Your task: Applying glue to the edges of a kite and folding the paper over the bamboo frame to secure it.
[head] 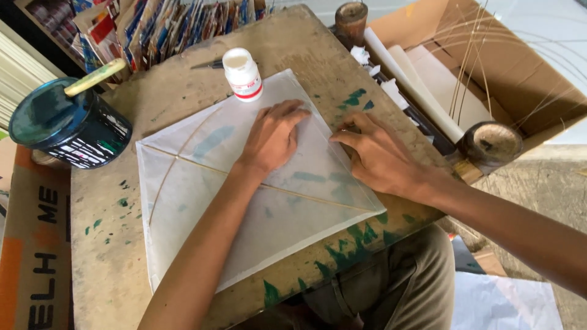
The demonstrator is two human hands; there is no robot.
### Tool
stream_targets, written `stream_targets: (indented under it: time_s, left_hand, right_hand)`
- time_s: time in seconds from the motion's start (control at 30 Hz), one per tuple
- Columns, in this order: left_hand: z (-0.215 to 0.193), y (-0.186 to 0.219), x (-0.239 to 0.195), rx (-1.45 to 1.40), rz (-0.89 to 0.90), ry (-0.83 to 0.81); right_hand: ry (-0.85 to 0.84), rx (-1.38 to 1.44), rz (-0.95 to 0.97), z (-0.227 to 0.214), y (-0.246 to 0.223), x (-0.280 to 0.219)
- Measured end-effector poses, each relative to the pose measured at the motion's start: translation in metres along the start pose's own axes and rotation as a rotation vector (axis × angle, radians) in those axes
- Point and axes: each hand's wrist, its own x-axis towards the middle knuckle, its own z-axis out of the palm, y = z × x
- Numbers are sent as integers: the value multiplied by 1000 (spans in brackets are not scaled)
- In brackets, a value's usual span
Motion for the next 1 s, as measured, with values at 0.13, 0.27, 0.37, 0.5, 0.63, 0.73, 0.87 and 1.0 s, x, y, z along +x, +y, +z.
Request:
stream_targets:
  time_s: [0.13,0.27,0.37,0.5,0.63,0.73,0.87,1.0]
  left_hand:
    - [-1,-1,-2,-18,19,-10]
    - [1,-1,-2,-35,-2,-2]
    - [0,0,-2,-52,-5,24]
    - [-2,0,-2,-133,64,156]
    - [-5,-11,-2,-164,58,316]
    - [-23,-23,7,-190,-138,740]
    - [-26,-43,18,-203,-777,677]
    - [-32,-52,22,-304,-851,489]
  right_hand:
    - [-2,-18,30,-3,-7,-10]
    - [13,4,50,0,-4,-19]
    - [42,76,104,-2,-2,-19]
    - [108,133,130,-18,8,2]
    - [187,230,55,-15,31,43]
    - [222,318,29,-13,32,75]
    - [313,385,-82,2,22,110]
    - [359,469,-80,32,16,125]
